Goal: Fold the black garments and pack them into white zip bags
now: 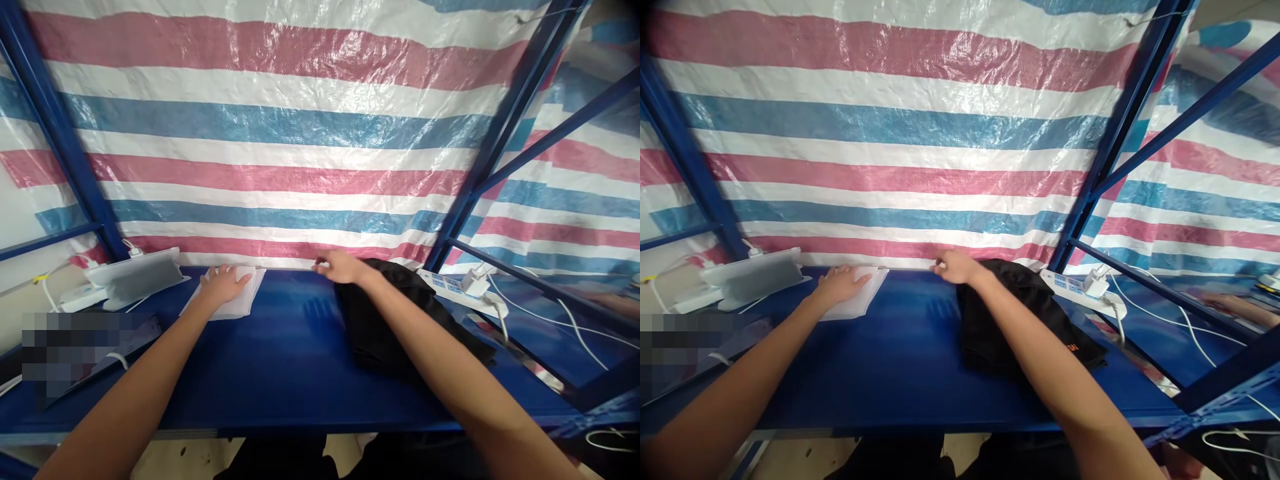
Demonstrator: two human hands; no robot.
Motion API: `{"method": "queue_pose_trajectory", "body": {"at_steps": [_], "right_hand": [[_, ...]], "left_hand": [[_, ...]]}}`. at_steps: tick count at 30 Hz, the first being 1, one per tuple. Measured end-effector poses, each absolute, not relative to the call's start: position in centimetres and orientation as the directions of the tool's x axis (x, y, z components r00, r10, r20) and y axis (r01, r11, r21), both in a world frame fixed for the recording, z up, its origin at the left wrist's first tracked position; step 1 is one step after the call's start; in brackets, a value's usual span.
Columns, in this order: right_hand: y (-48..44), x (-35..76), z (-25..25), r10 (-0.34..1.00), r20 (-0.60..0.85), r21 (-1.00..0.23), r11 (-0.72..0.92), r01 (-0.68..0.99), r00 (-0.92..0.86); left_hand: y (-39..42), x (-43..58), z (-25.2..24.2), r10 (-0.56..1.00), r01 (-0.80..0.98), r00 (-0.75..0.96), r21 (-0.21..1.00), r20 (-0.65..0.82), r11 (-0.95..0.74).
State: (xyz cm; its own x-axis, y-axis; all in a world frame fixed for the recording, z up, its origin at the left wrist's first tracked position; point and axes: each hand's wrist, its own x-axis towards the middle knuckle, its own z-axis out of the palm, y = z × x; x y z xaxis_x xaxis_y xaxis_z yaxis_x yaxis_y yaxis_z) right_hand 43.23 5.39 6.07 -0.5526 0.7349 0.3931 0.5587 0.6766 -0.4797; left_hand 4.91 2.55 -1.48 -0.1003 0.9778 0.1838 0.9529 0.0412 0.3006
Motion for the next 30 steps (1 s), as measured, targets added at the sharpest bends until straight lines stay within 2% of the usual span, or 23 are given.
{"method": "queue_pose_trajectory", "body": {"at_steps": [3,5,9,12,17,20,25,30], "right_hand": [[4.1,40.4,1.6,0.683,0.442,-0.420,0.730,0.539,-0.581],[3.6,40.1,-0.5,0.696,0.402,-0.406,0.718,0.566,-0.595],[3.3,40.9,-1.6,0.752,0.341,-0.419,0.659,0.625,-0.565],[3.3,41.1,-1.4,0.752,0.331,-0.377,0.659,0.651,-0.570],[3.0,40.4,-1.5,0.730,0.296,-0.250,0.682,0.687,-0.616],[2.5,39.7,-1.8,0.697,0.295,-0.290,0.717,0.634,-0.653],[1.4,38.0,-1.9,0.656,0.265,-0.442,0.734,0.515,-0.707],[1.4,37.7,-2.0,0.708,0.204,-0.582,0.643,0.497,-0.676]], "left_hand": [[2.5,4.7,-3.1,0.993,0.941,-0.105,0.329,0.057,0.080],[2.4,4.9,-3.5,0.994,0.937,-0.104,0.337,0.036,0.086],[2.1,4.2,-2.9,0.957,0.909,-0.262,0.364,0.127,0.201],[1.6,3.2,-2.0,0.916,0.876,-0.369,0.387,0.156,0.287],[0.9,3.6,-1.2,0.956,0.939,-0.274,0.244,0.108,0.242],[0.8,4.8,-1.3,0.978,0.961,-0.170,0.239,0.121,0.138],[0.9,6.9,-1.4,0.976,0.935,-0.103,0.354,0.191,0.029],[0.7,7.7,-0.7,0.979,0.752,-0.152,0.658,0.133,0.028]]}}
